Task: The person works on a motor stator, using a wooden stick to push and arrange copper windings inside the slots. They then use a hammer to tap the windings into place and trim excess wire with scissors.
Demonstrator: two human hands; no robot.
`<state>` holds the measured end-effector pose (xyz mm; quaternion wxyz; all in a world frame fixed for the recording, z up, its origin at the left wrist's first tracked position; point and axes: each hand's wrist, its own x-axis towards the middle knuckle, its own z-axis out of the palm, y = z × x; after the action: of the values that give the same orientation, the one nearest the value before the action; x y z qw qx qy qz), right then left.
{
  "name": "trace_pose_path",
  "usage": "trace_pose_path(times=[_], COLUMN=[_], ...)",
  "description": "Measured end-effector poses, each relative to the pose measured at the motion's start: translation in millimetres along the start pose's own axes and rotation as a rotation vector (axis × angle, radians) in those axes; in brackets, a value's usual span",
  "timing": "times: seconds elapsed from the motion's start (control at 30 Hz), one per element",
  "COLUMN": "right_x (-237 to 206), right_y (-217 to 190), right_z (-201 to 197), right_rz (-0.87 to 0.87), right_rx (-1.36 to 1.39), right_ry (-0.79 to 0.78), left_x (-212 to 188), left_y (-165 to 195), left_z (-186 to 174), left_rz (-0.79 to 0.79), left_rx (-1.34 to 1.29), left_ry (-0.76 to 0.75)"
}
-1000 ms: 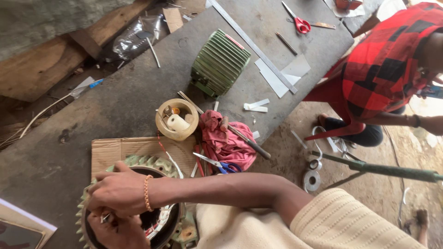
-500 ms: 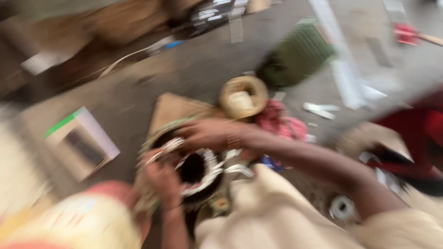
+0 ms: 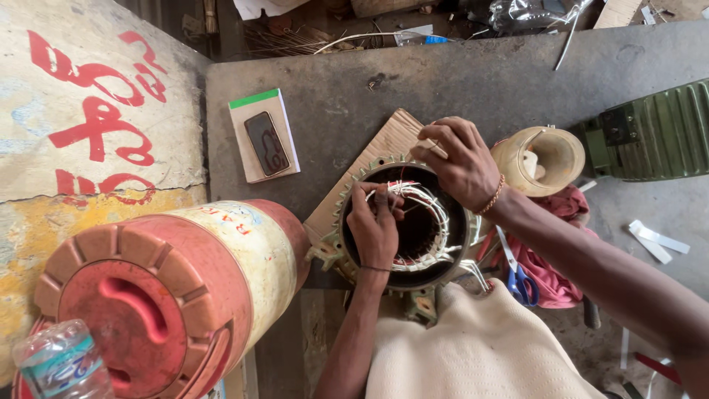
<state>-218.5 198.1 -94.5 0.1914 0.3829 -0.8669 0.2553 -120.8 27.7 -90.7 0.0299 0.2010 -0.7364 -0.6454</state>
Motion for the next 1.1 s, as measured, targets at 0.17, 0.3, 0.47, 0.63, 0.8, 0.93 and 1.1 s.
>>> trace_pose_path(times=[0.17,0.3,0.47,0.63,0.8,0.93,1.1], right_x=[4,7,3,-5,-13,-22,-28], right_y=[-5,-13,-11,0,12,18,14], right_z=[18,26,34,36,27,14,0], right_rz=[0.134,0.378,0.684,0.566,0.541,0.574,0.376], right_rx=[-0.08,0.132,0.854,0.684,0.966,1.239,0.848], right_ry=[0.133,0.106,-0.168,-0.523,-0.66,-0.775,-0.737], left_x=[-6,-7,-12,-8,-2,-5,-18], left_y=[-15,-25,-28,-29,-30,-28,-25], left_z=[6,14,13,12,19,25,35], left_rz=[0.238,0.373,0.524,0.514,0.455,0.48,0.519], left_rx=[0.175,0.275,0.251,0.26,0.216,0.161,0.236], left_ry=[-0.001,-0.002,-0.104,-0.111,-0.055,-0.001,0.016])
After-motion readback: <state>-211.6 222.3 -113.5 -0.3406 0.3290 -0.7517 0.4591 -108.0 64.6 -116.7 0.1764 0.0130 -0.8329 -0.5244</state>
